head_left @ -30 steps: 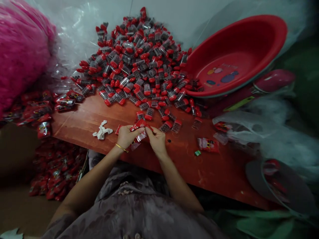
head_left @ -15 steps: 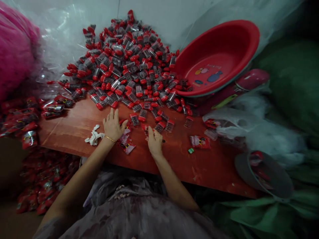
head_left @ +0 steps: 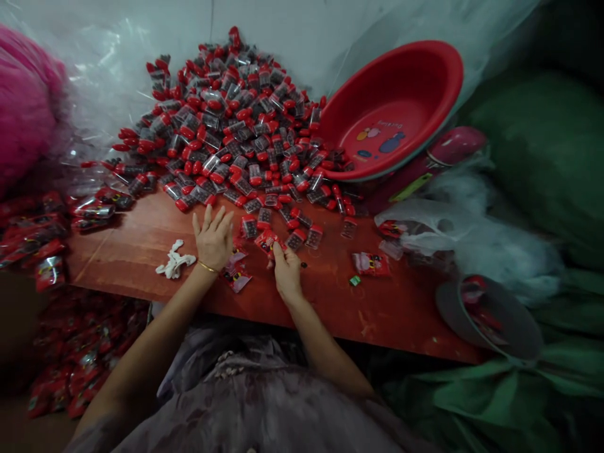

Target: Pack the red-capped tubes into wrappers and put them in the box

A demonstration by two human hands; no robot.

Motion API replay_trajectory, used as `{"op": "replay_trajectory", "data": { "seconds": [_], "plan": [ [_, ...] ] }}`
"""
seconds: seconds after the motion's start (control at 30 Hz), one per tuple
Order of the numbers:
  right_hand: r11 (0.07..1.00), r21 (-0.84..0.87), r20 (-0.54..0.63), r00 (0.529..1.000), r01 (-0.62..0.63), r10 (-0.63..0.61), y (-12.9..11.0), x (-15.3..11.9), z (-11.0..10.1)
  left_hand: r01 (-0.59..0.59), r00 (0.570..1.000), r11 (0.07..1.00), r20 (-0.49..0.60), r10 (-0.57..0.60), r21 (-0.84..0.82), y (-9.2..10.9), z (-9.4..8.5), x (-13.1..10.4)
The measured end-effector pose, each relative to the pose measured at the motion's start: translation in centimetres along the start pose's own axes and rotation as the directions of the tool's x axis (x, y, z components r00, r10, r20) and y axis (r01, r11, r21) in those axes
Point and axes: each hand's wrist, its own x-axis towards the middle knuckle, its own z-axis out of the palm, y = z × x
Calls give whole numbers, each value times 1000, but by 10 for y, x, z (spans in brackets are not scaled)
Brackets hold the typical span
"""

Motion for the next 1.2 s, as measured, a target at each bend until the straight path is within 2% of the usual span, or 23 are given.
{"op": "replay_trajectory", "data": {
  "seconds": [0.03, 0.07, 0.17, 0.23, 0.3, 0.37, 0.47, 0.53, 0.6, 0.67, 0.73, 0.8, 0.93, 1.03, 1.07, 1.13, 1.2],
  "plan": [
    [1000, -24, -8, 1000, 14, -14, 1, -1, 0, 14, 999, 999, -30, -15, -46, 5, -3, 0],
    [999, -38, -15, 999, 30, -31, 0, -2, 0, 15, 1000, 994, -15, -17, -104, 11, -7, 0],
    [997, -40, -22, 997, 72, -73, -5, -4, 1, 64, 982, 957, 186, -11, -282, 33, -16, -5],
    [992, -64, -12, 993, 113, -114, -9, -6, 3, 206, 941, 903, 329, -77, -377, 47, -16, -12],
    [979, -107, 2, 985, 171, -172, -12, -8, 4, 390, 892, 775, 413, -184, -497, 58, -11, -19],
    [965, -166, 25, 979, 203, -202, -14, -8, 2, 534, 841, 570, 462, -282, -625, 64, -5, -23],
    [915, -351, 68, 980, 198, -186, -19, -3, -12, 643, 750, 291, 506, -425, -708, 64, -1, -24],
    [786, -589, 72, 981, 186, -178, -26, 6, -25, 666, 710, 199, 530, -464, -719, 61, -2, -23],
    [565, -818, 22, 987, 108, -157, -35, 16, -35, 681, 687, 156, 551, -474, -715, 58, -6, -22],
    [374, -927, -46, 991, 3, -122, -42, 25, -40, 709, 648, 108, 584, -488, -697, 59, -9, -22],
    [270, -962, -67, 993, -39, -95, -44, 30, -40, 735, 602, 46, 620, -503, -676, 62, -11, -22],
    [235, -972, -33, 996, -14, -78, -42, 30, -41, 754, 550, -34, 658, -514, -656, 65, -14, -22],
    [276, -954, 116, 993, 119, -28, -32, 24, -55, 791, 428, -184, 743, -514, -583, 63, -24, -20],
    [345, -910, 218, 973, 229, -69, -27, 17, -69, 794, 387, -261, 787, -480, -549, 59, -30, -20],
    [416, -872, 243, 966, 257, -86, -26, 13, -73, 795, 377, -280, 800, -468, -538, 58, -31, -21],
    [619, -731, 298, 950, 289, -91, -29, 2, -79, 801, 361, -296, 814, -455, -521, 58, -31, -22],
    [785, -551, 382, 922, 284, -66, -37, -12, -81, 805, 367, -283, 813, -452, -521, 59, -31, -25]
  ]
}}
